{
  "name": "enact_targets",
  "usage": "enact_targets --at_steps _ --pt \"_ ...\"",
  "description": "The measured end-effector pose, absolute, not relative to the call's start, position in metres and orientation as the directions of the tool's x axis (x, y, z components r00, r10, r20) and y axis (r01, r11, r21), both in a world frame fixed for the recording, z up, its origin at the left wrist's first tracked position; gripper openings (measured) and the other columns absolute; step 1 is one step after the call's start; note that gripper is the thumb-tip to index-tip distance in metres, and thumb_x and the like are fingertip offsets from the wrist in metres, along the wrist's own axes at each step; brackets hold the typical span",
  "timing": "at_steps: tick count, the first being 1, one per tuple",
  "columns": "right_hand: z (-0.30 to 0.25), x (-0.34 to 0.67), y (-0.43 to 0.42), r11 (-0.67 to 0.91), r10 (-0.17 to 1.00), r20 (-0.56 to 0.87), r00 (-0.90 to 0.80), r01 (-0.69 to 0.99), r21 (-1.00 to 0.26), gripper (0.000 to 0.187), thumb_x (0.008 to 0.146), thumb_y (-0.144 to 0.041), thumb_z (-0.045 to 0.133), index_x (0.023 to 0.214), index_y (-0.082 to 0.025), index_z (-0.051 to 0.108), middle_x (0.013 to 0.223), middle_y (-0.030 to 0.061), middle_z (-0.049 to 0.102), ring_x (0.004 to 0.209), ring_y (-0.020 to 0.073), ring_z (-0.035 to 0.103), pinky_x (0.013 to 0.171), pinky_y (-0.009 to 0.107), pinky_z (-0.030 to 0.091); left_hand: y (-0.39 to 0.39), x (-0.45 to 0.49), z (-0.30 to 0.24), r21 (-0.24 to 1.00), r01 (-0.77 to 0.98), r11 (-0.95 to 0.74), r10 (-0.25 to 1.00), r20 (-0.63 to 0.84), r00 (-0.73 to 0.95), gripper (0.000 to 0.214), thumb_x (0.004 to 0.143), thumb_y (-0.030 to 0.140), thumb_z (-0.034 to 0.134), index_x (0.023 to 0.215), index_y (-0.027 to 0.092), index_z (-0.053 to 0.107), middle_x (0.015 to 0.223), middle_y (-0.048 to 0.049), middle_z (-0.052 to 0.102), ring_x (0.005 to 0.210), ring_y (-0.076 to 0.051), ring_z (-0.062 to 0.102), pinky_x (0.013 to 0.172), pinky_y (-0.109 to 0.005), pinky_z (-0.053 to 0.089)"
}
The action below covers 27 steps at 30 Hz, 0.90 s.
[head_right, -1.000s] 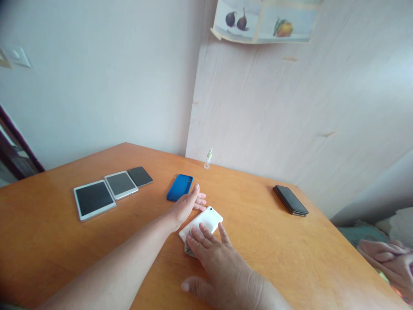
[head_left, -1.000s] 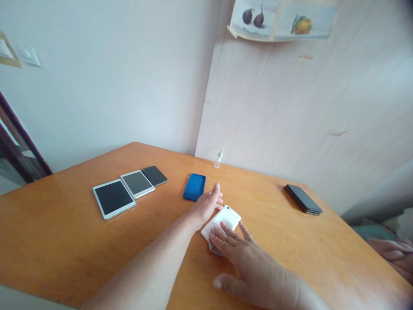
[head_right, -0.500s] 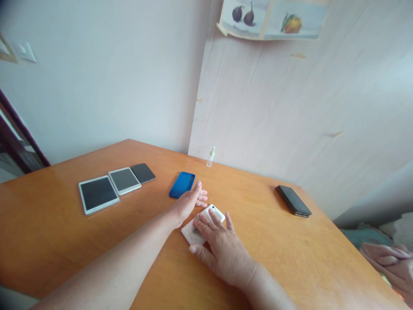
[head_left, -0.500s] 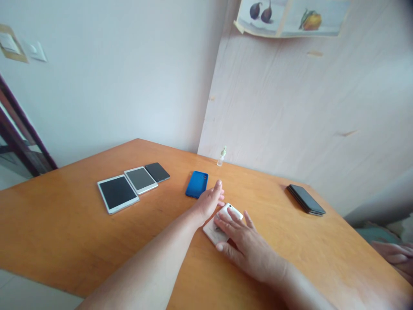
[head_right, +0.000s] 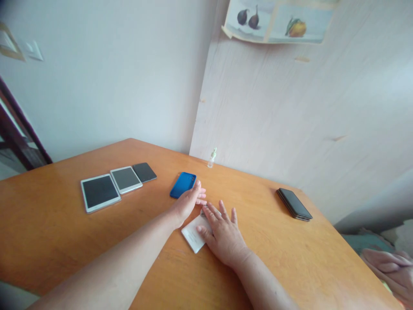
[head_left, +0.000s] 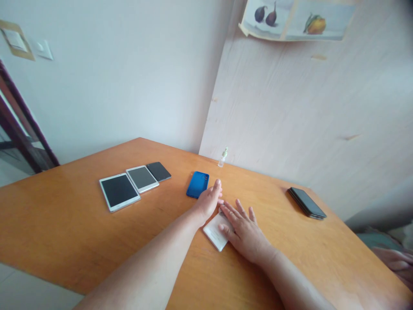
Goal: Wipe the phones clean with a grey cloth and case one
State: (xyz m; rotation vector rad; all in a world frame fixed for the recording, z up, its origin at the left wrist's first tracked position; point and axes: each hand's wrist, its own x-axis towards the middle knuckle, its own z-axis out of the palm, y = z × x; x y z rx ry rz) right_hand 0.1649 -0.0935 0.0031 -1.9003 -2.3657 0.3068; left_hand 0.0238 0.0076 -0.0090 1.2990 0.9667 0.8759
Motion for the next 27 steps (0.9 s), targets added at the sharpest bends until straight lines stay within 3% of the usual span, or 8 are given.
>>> enact_targets --at_steps 3,7,9,15,20,22,27 --pt "0.0 0.172 -0.091 0.133 0.989 -0.041 -0.143 0.973 -0.189 0.071 0.094 -0.064 0.029 0.153 -0.025 0.024 0.159 0.0035 0.023 0.147 0.0353 -0.001 0.112 0.068 -0.001 0.008 0.024 -0.011 0.998 0.021 0.057 0.936 -0.061 0.348 0.085 0.085 0.079 0.026 0.129 0.013 0.055 0.132 -0.0164 0.06 0.108 -0.028 0.065 0.097 -0.034 0.043" --pt "0.008 0.16 -0.105 0.373 0.919 -0.046 -0.391 0.902 -0.218 0.072 0.091 -0.062 0.041 0.153 -0.028 0.025 0.157 0.0055 0.029 0.147 0.0325 0.006 0.115 0.063 0.0 0.008 0.024 -0.01 0.998 0.019 0.056 0.94 -0.059 0.336 0.084 0.085 0.08 0.024 0.126 0.014 0.057 0.131 -0.0154 0.061 0.11 -0.028 0.064 0.097 -0.034 0.044" --pt "0.009 0.157 -0.106 0.408 0.903 -0.047 -0.427 0.887 -0.218 0.07 0.093 -0.06 0.04 0.153 -0.029 0.024 0.157 0.0047 0.03 0.147 0.0314 0.008 0.115 0.062 -0.001 0.007 0.023 -0.009 0.998 0.014 0.062 0.943 -0.063 0.328 0.082 0.085 0.079 0.025 0.125 0.014 0.058 0.13 -0.0147 0.062 0.109 -0.028 0.065 0.096 -0.035 0.045" --pt "0.003 0.175 -0.095 0.12 0.987 -0.084 -0.133 0.981 -0.15 0.069 0.096 -0.06 0.028 0.154 -0.023 0.02 0.159 0.006 0.023 0.147 0.0339 0.001 0.111 0.069 -0.002 0.005 0.024 -0.007 0.997 0.013 0.071 0.942 -0.071 0.327 0.083 0.086 0.078 0.028 0.125 0.011 0.057 0.129 -0.0174 0.062 0.104 -0.026 0.067 0.097 -0.034 0.044" --pt "0.019 0.16 -0.124 0.391 0.883 -0.147 -0.446 0.872 -0.294 0.074 0.093 -0.061 0.039 0.155 -0.029 0.014 0.16 0.0044 0.016 0.147 0.0326 0.007 0.115 0.062 -0.003 0.006 0.023 -0.006 0.996 0.032 0.082 0.929 -0.088 0.358 0.087 0.085 0.08 0.022 0.121 0.011 0.06 0.126 -0.0169 0.064 0.102 -0.025 0.067 0.097 -0.035 0.044" --pt "0.023 0.158 -0.129 0.426 0.855 -0.162 -0.492 0.846 -0.321 0.073 0.093 -0.06 0.039 0.155 -0.03 0.015 0.16 0.0042 0.017 0.147 0.032 0.009 0.115 0.061 -0.004 0.006 0.022 -0.006 0.996 0.038 0.08 0.929 -0.088 0.359 0.086 0.085 0.079 0.022 0.12 0.011 0.06 0.126 -0.0169 0.064 0.101 -0.025 0.067 0.097 -0.034 0.044" --pt "0.014 0.176 -0.114 0.165 0.972 -0.139 -0.192 0.969 -0.183 0.071 0.095 -0.06 0.031 0.154 -0.021 0.021 0.158 0.0089 0.024 0.147 0.0339 0.007 0.112 0.067 -0.004 0.004 0.024 -0.006 0.998 0.054 0.045 0.934 -0.061 0.353 0.081 0.086 0.078 0.029 0.12 0.011 0.06 0.125 -0.0164 0.064 0.099 -0.025 0.068 0.096 -0.034 0.045"
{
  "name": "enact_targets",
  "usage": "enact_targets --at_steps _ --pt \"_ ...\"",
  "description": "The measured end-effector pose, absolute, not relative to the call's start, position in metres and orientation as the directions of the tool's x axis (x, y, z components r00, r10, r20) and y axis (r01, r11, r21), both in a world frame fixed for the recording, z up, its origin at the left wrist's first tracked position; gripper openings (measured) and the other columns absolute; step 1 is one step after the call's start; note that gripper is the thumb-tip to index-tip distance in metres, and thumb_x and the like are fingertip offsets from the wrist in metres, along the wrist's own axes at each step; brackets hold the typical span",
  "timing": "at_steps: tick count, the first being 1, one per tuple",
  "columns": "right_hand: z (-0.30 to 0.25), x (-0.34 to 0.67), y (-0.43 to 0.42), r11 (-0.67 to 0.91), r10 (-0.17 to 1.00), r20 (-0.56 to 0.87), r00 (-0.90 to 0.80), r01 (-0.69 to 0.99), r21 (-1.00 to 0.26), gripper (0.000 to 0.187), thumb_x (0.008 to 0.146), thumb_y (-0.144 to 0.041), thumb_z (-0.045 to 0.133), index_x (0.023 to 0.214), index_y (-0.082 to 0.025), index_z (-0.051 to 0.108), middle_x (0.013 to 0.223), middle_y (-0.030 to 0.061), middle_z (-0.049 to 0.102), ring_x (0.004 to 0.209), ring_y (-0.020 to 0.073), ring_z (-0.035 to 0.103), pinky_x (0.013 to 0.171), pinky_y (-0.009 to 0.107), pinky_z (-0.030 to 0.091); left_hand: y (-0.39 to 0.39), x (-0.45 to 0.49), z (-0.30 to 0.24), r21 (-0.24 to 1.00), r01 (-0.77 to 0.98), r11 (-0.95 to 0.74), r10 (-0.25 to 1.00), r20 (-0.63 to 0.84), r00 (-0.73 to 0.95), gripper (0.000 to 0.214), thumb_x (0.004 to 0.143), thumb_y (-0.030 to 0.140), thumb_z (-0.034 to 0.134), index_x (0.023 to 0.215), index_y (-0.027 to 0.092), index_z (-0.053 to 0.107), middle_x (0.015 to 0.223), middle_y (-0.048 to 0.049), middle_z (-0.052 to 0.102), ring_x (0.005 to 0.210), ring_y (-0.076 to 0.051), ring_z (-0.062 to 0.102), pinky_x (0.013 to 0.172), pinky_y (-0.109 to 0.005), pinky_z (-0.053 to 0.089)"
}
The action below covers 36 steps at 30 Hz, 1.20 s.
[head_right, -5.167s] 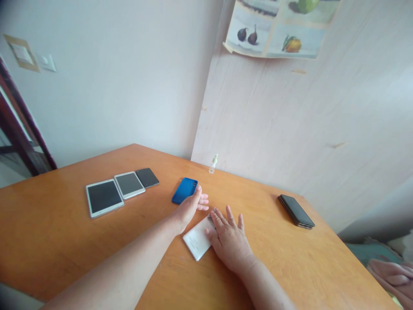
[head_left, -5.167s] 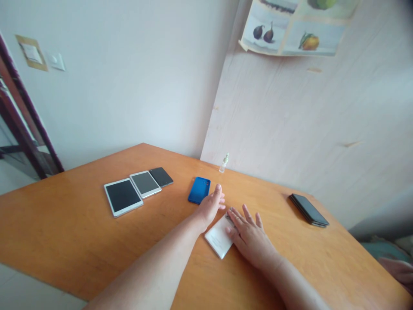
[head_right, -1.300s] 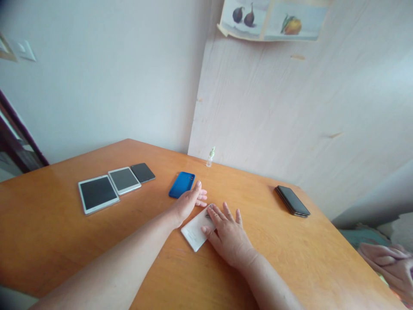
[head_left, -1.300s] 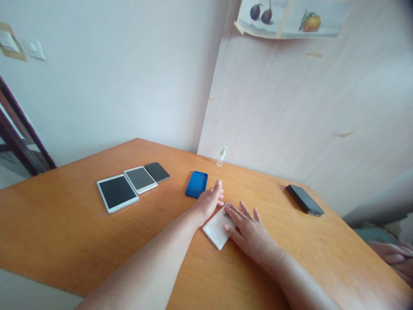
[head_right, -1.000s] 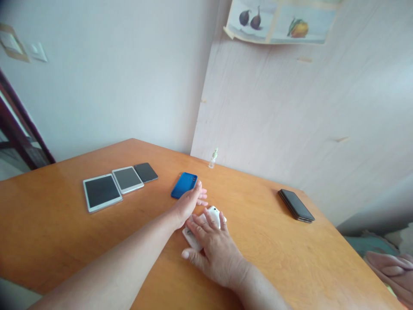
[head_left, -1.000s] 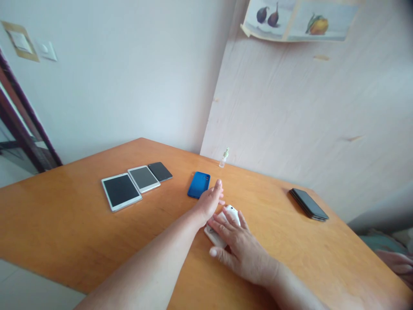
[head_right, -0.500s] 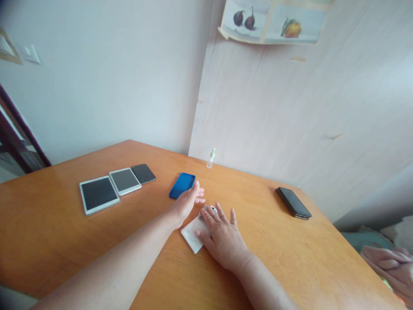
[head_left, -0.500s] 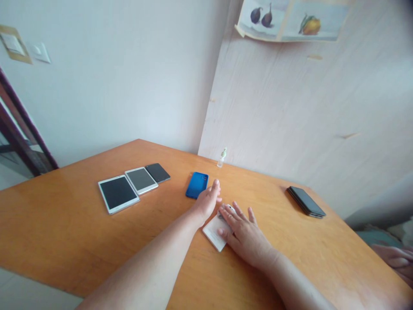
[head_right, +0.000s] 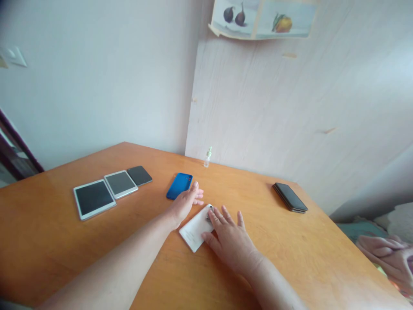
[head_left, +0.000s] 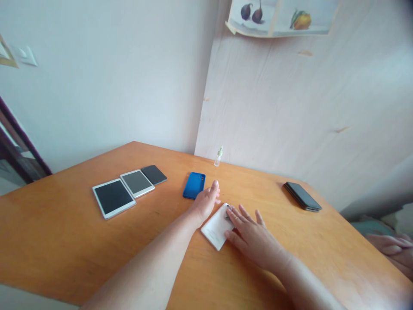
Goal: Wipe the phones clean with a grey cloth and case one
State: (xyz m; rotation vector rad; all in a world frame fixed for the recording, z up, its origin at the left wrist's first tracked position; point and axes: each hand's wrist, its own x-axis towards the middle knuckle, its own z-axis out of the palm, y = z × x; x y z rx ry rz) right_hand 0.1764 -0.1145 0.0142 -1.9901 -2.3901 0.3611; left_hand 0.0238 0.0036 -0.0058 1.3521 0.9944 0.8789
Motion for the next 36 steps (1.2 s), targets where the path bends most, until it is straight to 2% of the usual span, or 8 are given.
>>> enact_targets --at_steps 2,8,11,15,19,23,31,36 --pt "0.011 0.18 -0.115 0.128 0.982 -0.117 -0.147 0.979 -0.158 0.072 0.095 -0.06 0.032 0.153 -0.019 0.024 0.157 0.0107 0.026 0.147 0.0345 0.009 0.112 0.068 -0.002 0.003 0.024 -0.006 0.997 0.066 0.036 0.934 -0.057 0.352 0.082 0.085 0.078 0.03 0.119 0.011 0.061 0.122 -0.0162 0.066 0.098 -0.025 0.068 0.096 -0.035 0.045" --pt "0.017 0.165 -0.129 0.387 0.907 -0.059 -0.418 0.879 -0.279 0.061 0.095 -0.054 0.04 0.15 -0.027 0.033 0.154 0.0075 0.036 0.144 0.0288 0.026 0.117 0.055 0.003 0.003 0.021 -0.005 0.995 0.096 0.01 0.931 -0.045 0.363 0.081 0.085 0.078 0.032 0.117 0.01 0.062 0.115 -0.0163 0.069 0.096 -0.025 0.069 0.094 -0.036 0.046" --pt "0.017 0.173 -0.117 0.336 0.94 0.019 -0.342 0.91 -0.244 0.043 0.096 -0.041 0.043 0.136 -0.029 0.052 0.142 0.0067 0.053 0.138 0.0297 0.037 0.114 0.055 0.014 0.002 0.021 -0.005 0.992 0.12 -0.024 0.928 -0.022 0.372 0.079 0.086 0.077 0.031 0.115 0.011 0.062 0.11 -0.0153 0.07 0.094 -0.024 0.069 0.09 -0.035 0.048" --pt "0.006 0.196 -0.095 0.126 0.988 0.124 -0.091 0.943 -0.309 0.028 0.095 -0.029 0.042 0.099 -0.024 0.069 0.102 0.0062 0.073 0.099 0.0228 0.065 0.089 0.035 0.042 0.003 0.02 -0.007 0.964 0.211 -0.163 0.918 0.07 0.39 0.067 0.088 0.072 0.033 0.101 0.015 0.065 0.099 -0.0104 0.072 0.085 -0.021 0.068 0.079 -0.031 0.048" --pt "-0.006 0.207 -0.082 0.048 0.977 0.202 0.074 0.841 -0.538 0.023 0.091 -0.029 0.048 0.091 -0.023 0.07 0.091 0.0038 0.073 0.084 0.0186 0.065 0.074 0.027 0.043 0.004 0.016 -0.008 0.814 0.418 -0.403 0.863 0.186 0.47 0.051 0.091 0.063 0.039 0.081 0.019 0.064 0.081 -0.0045 0.069 0.078 -0.019 0.063 0.068 -0.027 0.043" --pt "-0.013 0.207 -0.075 0.044 0.963 0.221 0.153 0.719 -0.694 0.02 0.087 -0.029 0.051 0.086 -0.02 0.068 0.081 0.0025 0.071 0.075 0.0167 0.063 0.067 0.025 0.042 0.0 0.012 -0.007 0.574 0.622 -0.533 0.837 0.251 0.485 0.04 0.086 0.057 0.05 0.079 0.02 0.064 0.084 -0.006 0.066 0.081 -0.02 0.06 0.069 -0.028 0.039" --pt "-0.024 0.205 -0.068 0.019 0.953 0.255 0.162 0.812 -0.584 0.017 0.083 -0.028 0.057 0.093 -0.017 0.068 0.093 0.0079 0.067 0.086 0.0179 0.061 0.076 0.026 0.042 -0.018 0.009 0.004 0.262 0.795 -0.547 0.837 0.152 0.526 0.057 0.067 0.074 0.059 0.087 0.021 0.064 0.101 -0.0106 0.06 0.098 -0.032 0.055 0.078 -0.037 0.038" --pt "-0.025 0.204 -0.067 -0.01 0.96 0.229 0.163 0.832 -0.554 0.018 0.085 -0.029 0.055 0.09 -0.018 0.068 0.093 0.0079 0.067 0.088 0.0185 0.061 0.077 0.026 0.041 -0.028 0.014 0.008 0.255 0.775 -0.578 0.813 0.096 0.574 0.06 0.059 0.07 0.066 0.094 0.021 0.062 0.107 -0.0098 0.058 0.106 -0.033 0.05 0.083 -0.037 0.037"
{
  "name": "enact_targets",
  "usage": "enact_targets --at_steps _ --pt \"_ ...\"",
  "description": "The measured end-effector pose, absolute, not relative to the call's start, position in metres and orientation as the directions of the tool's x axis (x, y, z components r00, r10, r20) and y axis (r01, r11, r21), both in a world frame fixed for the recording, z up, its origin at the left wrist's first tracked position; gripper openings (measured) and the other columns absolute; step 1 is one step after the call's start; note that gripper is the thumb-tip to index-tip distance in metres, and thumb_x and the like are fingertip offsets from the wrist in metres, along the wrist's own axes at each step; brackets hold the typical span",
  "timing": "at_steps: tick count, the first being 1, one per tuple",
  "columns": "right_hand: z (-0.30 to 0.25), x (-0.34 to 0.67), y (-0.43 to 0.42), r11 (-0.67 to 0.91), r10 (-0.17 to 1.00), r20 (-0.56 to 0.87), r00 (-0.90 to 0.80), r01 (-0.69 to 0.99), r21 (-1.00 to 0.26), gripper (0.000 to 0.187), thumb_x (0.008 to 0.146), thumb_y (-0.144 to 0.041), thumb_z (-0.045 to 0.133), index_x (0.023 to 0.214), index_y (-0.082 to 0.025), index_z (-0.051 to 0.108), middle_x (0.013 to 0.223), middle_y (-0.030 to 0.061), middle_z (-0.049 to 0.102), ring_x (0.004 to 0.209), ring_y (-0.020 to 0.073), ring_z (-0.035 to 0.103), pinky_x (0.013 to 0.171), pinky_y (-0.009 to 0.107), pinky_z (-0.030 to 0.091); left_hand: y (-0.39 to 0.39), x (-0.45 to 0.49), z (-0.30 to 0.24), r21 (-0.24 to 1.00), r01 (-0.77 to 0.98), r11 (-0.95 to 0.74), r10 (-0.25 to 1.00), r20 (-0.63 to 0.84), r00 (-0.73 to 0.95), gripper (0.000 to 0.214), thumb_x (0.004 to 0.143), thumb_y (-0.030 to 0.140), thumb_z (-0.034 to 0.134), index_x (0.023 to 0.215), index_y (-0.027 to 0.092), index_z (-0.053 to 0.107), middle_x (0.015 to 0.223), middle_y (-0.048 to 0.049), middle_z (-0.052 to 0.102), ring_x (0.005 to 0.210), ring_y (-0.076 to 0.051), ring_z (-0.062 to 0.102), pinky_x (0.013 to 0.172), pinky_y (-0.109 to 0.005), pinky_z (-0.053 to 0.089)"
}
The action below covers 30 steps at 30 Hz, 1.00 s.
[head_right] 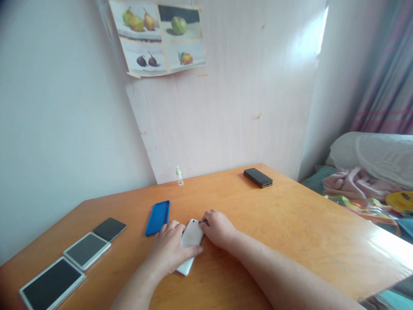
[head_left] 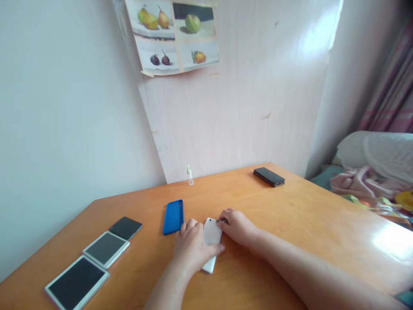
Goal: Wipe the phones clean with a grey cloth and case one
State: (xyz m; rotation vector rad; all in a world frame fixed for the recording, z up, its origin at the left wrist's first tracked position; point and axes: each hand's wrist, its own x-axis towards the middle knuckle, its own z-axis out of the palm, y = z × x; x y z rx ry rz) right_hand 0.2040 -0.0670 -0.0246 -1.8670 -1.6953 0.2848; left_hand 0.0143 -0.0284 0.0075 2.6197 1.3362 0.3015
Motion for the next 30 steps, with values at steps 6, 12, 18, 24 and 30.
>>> enact_targets --at_steps 6,12,18,24,30 --pt "-0.024 0.203 -0.068 -0.011 0.954 0.241 0.176 0.829 -0.56 0.017 0.083 -0.028 0.055 0.087 -0.018 0.068 0.09 0.0079 0.068 0.083 0.018 0.061 0.072 0.025 0.04 -0.031 0.023 0.001 0.333 0.792 -0.511 0.851 0.064 0.522 0.047 0.059 0.046 0.069 0.094 0.019 0.056 0.114 -0.0108 0.054 0.113 -0.031 0.047 0.089 -0.035 0.036" --pt "-0.024 0.206 -0.062 -0.009 0.944 0.243 0.224 0.754 -0.657 0.018 0.084 -0.024 0.052 0.082 -0.017 0.068 0.086 0.0071 0.07 0.081 0.0173 0.061 0.071 0.025 0.04 -0.027 0.026 -0.004 0.381 0.784 -0.491 0.858 0.054 0.511 0.039 0.057 0.03 0.065 0.093 0.02 0.053 0.117 -0.0103 0.054 0.117 -0.029 0.047 0.092 -0.033 0.036" --pt "-0.018 0.206 -0.058 -0.083 0.949 0.1 0.301 0.541 -0.837 0.018 0.083 -0.026 0.053 0.078 -0.017 0.067 0.068 0.0028 0.065 0.061 0.014 0.056 0.055 0.024 0.039 -0.033 0.026 -0.004 0.378 0.723 -0.578 0.806 0.129 0.577 0.041 0.057 0.024 0.062 0.097 0.02 0.054 0.11 -0.0103 0.059 0.109 -0.03 0.052 0.09 -0.035 0.037" --pt "-0.018 0.21 -0.061 -0.148 0.976 -0.104 0.19 0.234 -0.961 0.015 0.077 -0.032 0.064 0.076 -0.017 0.067 0.058 -0.0017 0.058 0.048 0.0088 0.044 0.046 0.021 0.034 -0.04 0.024 0.001 0.343 0.701 -0.625 0.77 0.123 0.626 0.044 0.059 0.021 0.061 0.102 0.021 0.054 0.106 -0.0091 0.064 0.105 -0.029 0.056 0.087 -0.036 0.035" --pt "-0.014 0.214 -0.063 -0.184 0.973 -0.164 0.164 0.114 -0.976 0.018 0.07 -0.032 0.07 0.079 -0.017 0.065 0.059 -0.003 0.056 0.049 0.0089 0.045 0.045 0.021 0.032 -0.046 0.024 0.005 0.306 0.66 -0.686 0.723 0.184 0.666 0.048 0.062 0.019 0.061 0.109 0.022 0.053 0.11 -0.0073 0.065 0.108 -0.027 0.056 0.091 -0.037 0.032"
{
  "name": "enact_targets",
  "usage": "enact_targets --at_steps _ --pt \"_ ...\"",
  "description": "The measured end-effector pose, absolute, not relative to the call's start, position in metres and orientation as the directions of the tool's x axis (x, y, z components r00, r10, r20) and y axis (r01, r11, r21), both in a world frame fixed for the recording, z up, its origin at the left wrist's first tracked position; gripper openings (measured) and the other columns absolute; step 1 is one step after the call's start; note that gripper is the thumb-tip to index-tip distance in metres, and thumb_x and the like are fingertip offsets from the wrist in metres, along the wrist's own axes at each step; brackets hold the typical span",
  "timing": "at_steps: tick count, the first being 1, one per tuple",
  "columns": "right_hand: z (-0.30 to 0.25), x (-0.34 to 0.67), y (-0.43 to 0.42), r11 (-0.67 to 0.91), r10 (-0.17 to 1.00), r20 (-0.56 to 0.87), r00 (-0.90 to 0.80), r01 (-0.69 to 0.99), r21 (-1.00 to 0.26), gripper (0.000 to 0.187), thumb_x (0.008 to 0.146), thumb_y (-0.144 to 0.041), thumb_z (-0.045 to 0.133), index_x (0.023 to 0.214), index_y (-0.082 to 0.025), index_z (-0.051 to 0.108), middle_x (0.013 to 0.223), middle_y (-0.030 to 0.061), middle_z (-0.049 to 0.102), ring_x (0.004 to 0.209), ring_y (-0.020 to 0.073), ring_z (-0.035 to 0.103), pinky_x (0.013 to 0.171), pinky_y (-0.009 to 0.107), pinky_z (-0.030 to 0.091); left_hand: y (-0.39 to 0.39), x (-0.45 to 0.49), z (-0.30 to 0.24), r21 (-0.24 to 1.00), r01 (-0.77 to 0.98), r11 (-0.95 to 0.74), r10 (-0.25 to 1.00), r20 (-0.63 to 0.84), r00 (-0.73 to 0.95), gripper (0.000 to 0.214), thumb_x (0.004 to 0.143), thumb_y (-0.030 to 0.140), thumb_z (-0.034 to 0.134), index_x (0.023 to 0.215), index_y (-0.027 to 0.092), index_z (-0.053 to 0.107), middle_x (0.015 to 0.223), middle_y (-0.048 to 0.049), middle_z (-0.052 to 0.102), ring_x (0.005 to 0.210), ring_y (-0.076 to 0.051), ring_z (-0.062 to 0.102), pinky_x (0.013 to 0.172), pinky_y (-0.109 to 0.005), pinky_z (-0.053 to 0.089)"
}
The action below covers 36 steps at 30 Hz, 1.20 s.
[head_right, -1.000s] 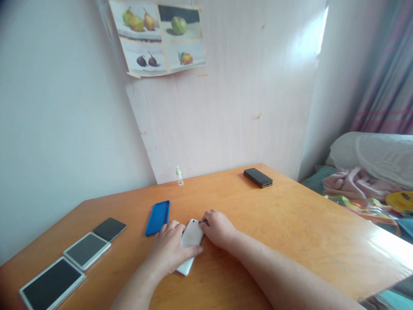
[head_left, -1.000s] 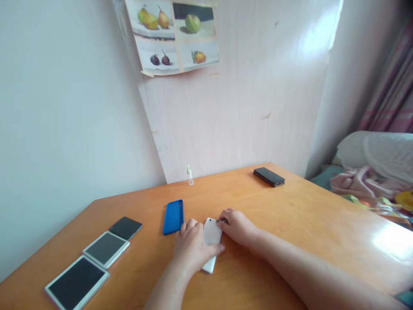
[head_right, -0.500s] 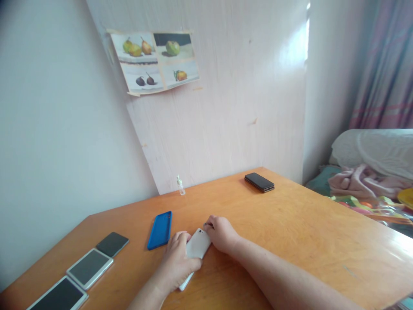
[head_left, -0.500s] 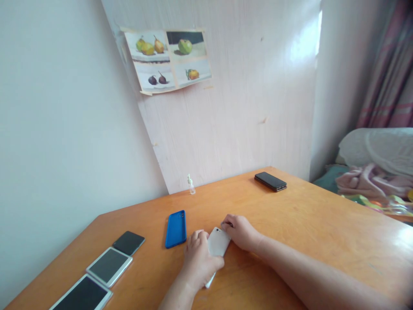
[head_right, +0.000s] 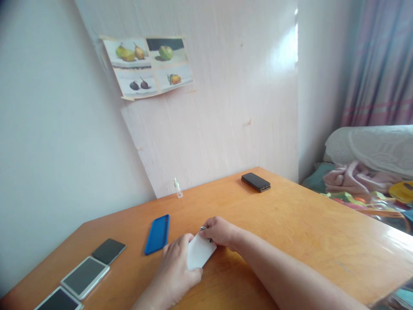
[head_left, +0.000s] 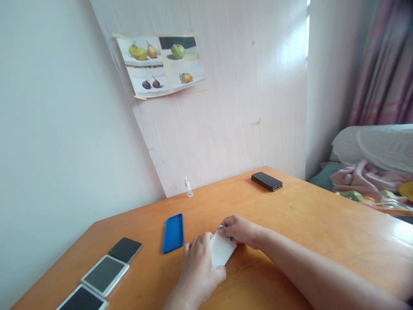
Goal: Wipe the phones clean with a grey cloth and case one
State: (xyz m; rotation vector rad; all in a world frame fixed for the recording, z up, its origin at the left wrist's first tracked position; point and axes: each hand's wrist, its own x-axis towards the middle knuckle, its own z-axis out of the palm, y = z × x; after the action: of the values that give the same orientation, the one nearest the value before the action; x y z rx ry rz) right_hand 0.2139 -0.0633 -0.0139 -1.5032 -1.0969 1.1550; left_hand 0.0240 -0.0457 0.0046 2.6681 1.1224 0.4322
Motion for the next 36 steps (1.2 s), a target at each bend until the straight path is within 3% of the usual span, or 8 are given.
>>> enact_targets --at_steps 6,9,12,15,22,26,32,36 --pt "0.002 0.222 -0.068 -0.033 0.993 -0.034 0.112 -0.01 -0.999 0.025 0.069 -0.037 0.072 0.081 -0.016 0.062 0.061 -0.003 0.056 0.054 0.0094 0.047 0.051 0.022 0.033 -0.037 0.024 0.008 0.378 0.604 -0.701 0.711 0.313 0.629 0.054 0.07 0.034 0.069 0.121 0.027 0.052 0.12 -0.0068 0.064 0.113 -0.028 0.057 0.093 -0.038 0.034" --pt "0.005 0.233 -0.066 0.039 0.992 0.035 0.121 -0.03 -0.999 0.029 0.071 -0.041 0.072 0.081 -0.017 0.06 0.063 -0.0037 0.054 0.056 0.0088 0.045 0.053 0.021 0.033 -0.025 0.021 0.005 0.571 0.566 -0.594 0.792 0.293 0.536 0.046 0.074 0.04 0.067 0.116 0.025 0.056 0.117 -0.0072 0.066 0.105 -0.025 0.062 0.086 -0.035 0.042" --pt "0.004 0.246 -0.063 0.093 0.984 0.083 0.16 -0.059 -0.994 0.032 0.07 -0.044 0.073 0.081 -0.017 0.057 0.067 -0.0037 0.054 0.059 0.0091 0.046 0.056 0.022 0.035 -0.015 0.019 0.0 0.812 0.416 -0.409 0.854 0.181 0.487 0.038 0.079 0.047 0.063 0.105 0.019 0.059 0.1 -0.0076 0.071 0.085 -0.022 0.067 0.071 -0.03 0.048" --pt "0.001 0.256 -0.059 0.118 0.973 0.103 0.209 -0.06 -0.991 0.036 0.068 -0.046 0.074 0.08 -0.017 0.057 0.068 -0.0033 0.055 0.061 0.01 0.048 0.059 0.023 0.036 -0.01 0.019 -0.004 0.916 0.272 -0.294 0.85 0.121 0.512 0.036 0.078 0.048 0.063 0.094 0.016 0.062 0.084 -0.0052 0.071 0.079 -0.021 0.067 0.07 -0.028 0.049" --pt "-0.006 0.267 -0.05 0.141 0.908 0.125 0.399 -0.012 -0.99 0.038 0.069 -0.043 0.072 0.096 -0.017 0.063 0.075 -0.0008 0.061 0.06 0.0099 0.049 0.053 0.022 0.033 -0.011 0.027 -0.009 0.892 0.196 -0.407 0.826 0.268 0.496 0.032 0.082 0.049 0.06 0.088 0.018 0.062 0.079 -0.0021 0.068 0.074 -0.018 0.063 0.067 -0.026 0.046" --pt "-0.009 0.277 -0.045 0.149 0.841 0.135 0.525 0.014 -0.989 0.026 0.073 -0.041 0.066 0.082 -0.017 0.06 0.067 0.0002 0.06 0.056 0.0098 0.047 0.049 0.022 0.032 -0.014 0.029 -0.013 0.794 0.305 -0.526 0.808 0.354 0.471 0.028 0.086 0.047 0.056 0.086 0.02 0.062 0.075 -0.001 0.067 0.071 -0.018 0.061 0.066 -0.026 0.044" --pt "0.001 0.271 -0.05 0.212 0.847 0.181 0.5 -0.004 -0.977 0.03 0.077 -0.043 0.059 0.087 -0.015 0.064 0.072 0.0038 0.063 0.063 0.013 0.056 0.056 0.024 0.042 -0.018 0.031 -0.015 0.699 0.393 -0.598 0.777 0.385 0.498 0.026 0.088 0.046 0.052 0.088 0.022 0.061 0.079 -0.0024 0.068 0.073 -0.02 0.063 0.068 -0.028 0.046" --pt "0.001 0.263 -0.05 0.212 0.828 0.22 0.515 0.077 -0.974 0.031 0.077 -0.041 0.06 0.095 -0.016 0.061 0.065 -0.0008 0.06 0.058 0.0122 0.054 0.053 0.024 0.041 -0.019 0.032 -0.014 0.671 0.391 -0.63 0.753 0.404 0.52 0.023 0.089 0.042 0.051 0.088 0.022 0.062 0.081 -0.0023 0.068 0.074 -0.019 0.063 0.068 -0.027 0.046"
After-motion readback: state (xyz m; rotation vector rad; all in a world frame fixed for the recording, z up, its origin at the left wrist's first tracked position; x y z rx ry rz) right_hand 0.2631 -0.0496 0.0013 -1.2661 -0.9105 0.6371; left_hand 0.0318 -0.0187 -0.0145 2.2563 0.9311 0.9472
